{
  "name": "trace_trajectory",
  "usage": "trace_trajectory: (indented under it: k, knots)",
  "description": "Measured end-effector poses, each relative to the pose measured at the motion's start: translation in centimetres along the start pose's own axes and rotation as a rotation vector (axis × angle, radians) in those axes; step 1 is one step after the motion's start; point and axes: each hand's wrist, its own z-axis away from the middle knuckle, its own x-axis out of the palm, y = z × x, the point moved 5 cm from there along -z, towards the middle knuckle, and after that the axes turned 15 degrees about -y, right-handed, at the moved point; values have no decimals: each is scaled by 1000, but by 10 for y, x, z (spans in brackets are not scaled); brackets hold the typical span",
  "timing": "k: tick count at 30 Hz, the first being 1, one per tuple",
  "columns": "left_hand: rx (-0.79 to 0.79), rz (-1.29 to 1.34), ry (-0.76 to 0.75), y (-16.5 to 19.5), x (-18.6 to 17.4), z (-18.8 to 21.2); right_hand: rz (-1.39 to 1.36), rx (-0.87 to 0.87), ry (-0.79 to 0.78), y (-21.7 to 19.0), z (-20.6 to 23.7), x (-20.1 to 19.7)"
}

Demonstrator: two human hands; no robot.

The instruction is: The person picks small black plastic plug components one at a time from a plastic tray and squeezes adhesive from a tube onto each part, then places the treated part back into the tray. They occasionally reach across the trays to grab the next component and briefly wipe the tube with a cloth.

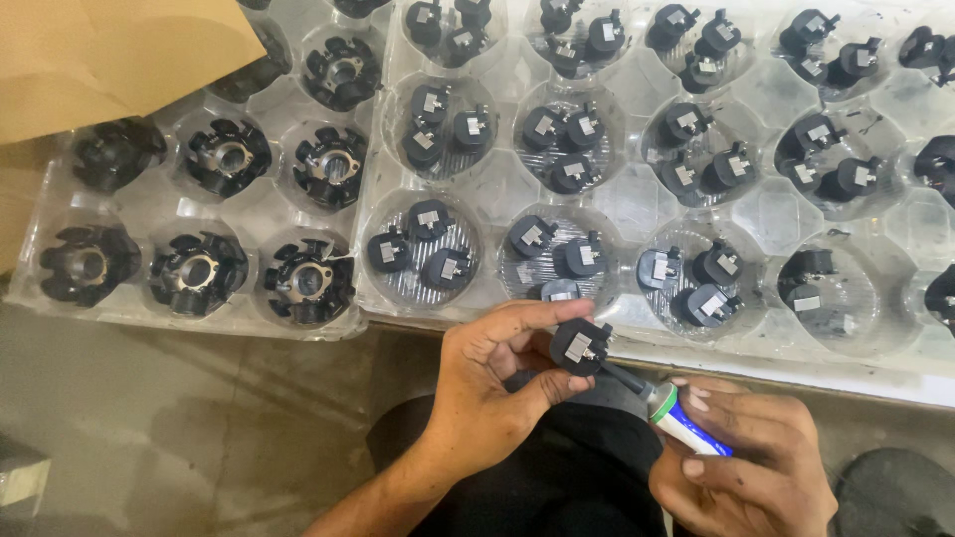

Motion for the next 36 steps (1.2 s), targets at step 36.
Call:
trace_trajectory:
  k: [36]
  knots:
    - [-43,429,-109,-37,17,16,67,-6,8,-4,-9,3]
